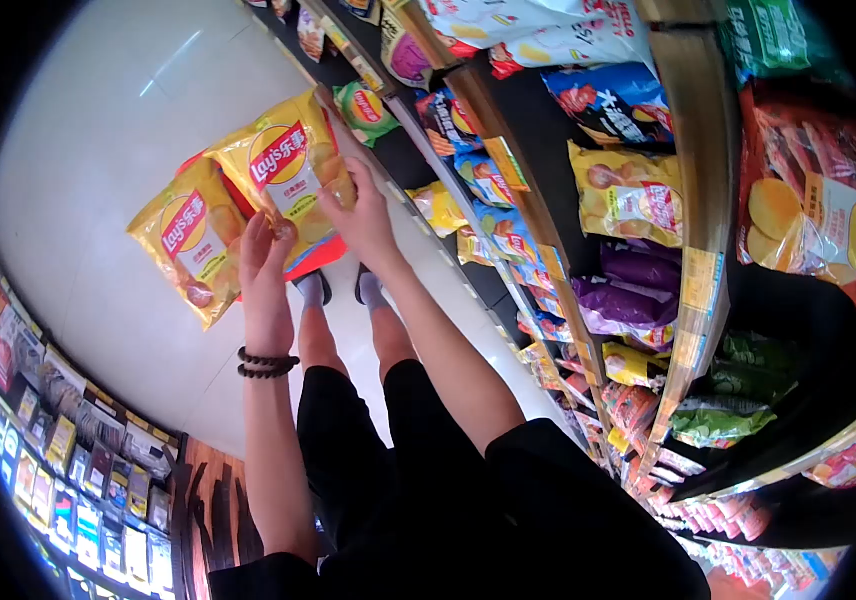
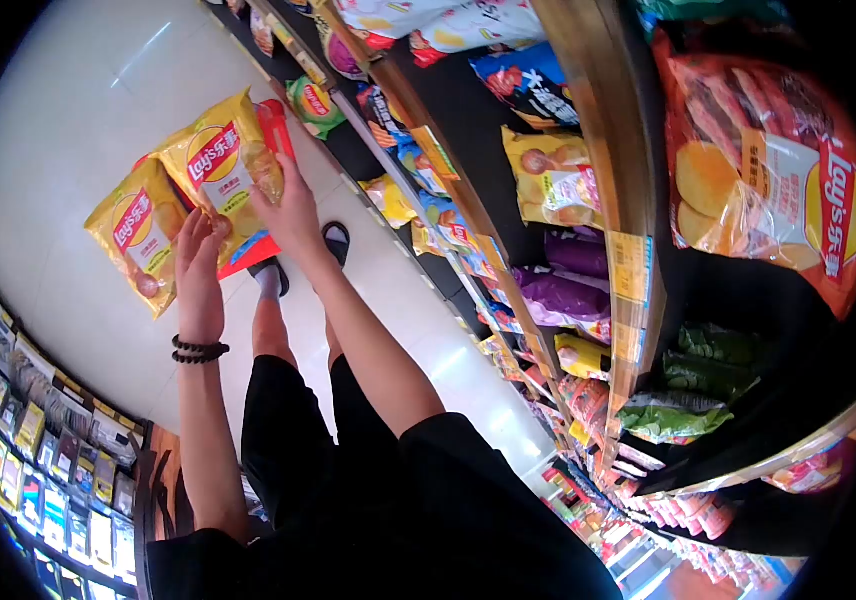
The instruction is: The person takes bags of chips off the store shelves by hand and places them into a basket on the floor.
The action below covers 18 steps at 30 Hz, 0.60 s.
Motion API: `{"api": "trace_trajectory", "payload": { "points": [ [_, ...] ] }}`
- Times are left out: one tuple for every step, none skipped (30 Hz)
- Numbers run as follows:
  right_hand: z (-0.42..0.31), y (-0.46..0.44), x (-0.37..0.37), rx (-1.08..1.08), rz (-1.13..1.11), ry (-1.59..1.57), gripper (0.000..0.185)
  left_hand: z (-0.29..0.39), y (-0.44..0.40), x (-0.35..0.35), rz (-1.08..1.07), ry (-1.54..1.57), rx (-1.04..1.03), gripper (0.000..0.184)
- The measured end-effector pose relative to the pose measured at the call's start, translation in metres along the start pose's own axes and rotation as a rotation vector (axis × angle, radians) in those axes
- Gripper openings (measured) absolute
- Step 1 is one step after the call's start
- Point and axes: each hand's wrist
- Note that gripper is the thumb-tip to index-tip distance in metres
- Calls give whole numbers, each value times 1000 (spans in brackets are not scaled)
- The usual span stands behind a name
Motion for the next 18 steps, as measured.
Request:
{"api": "trace_trajectory", "payload": {
  "points": [
    [-1,2,0,39,48,68,55,1,2,-2,-20,-7,8,55],
    [-3,4,0,77,95,136,52,5,8,-9,-1,-16,-4,52],
    [-3,8,2,109,141,203,49,5,13,-12,-9,-44,-22,52],
    [-4,13,5,104,135,128,49,5,18,-15,-16,-73,-41,52],
    [-11,19,9,92,138,65,50,5,23,-17,-21,-102,-63,51],
    [-20,26,15,84,138,0,52,8,30,-22,4,-146,-96,52],
    [-27,33,21,76,136,-65,53,6,36,-24,17,-150,-93,51],
    [-29,40,27,101,133,-137,51,4,43,-25,34,-154,-90,51],
    [-33,48,35,73,93,-173,50,3,50,-28,53,-158,-91,51],
    [-38,57,45,46,54,-210,50,5,58,-35,65,-148,-70,52],
    [-42,66,55,20,15,-247,50,2,62,-34,28,-178,-35,53],
    [-42,74,65,-10,-34,-251,48,-5,65,-35,-10,-207,-3,54],
    [-44,83,75,-47,-93,-262,48,-11,68,-36,-49,-235,29,55],
    [-46,91,85,-85,-151,-271,49,-17,71,-37,-66,-239,25,53],
    [-48,98,94,-124,-211,-278,49,-22,73,-39,-82,-241,21,51],
    [-43,105,101,-174,-222,-368,49,-28,77,-39,-140,-309,39,50],
    [-40,114,112,-195,-243,-382,50,-35,83,-41,-189,-379,57,50],
    [-37,122,124,-217,-261,-394,50,-40,86,-45,-246,-358,-38,51]
  ]
}}
Point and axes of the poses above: each hand's wrist, its own y-axis away from the middle knuckle, its own x-axis out of the back of the hand, z = x × y, and after that the axes turned 4 degrees about -z, right-handed
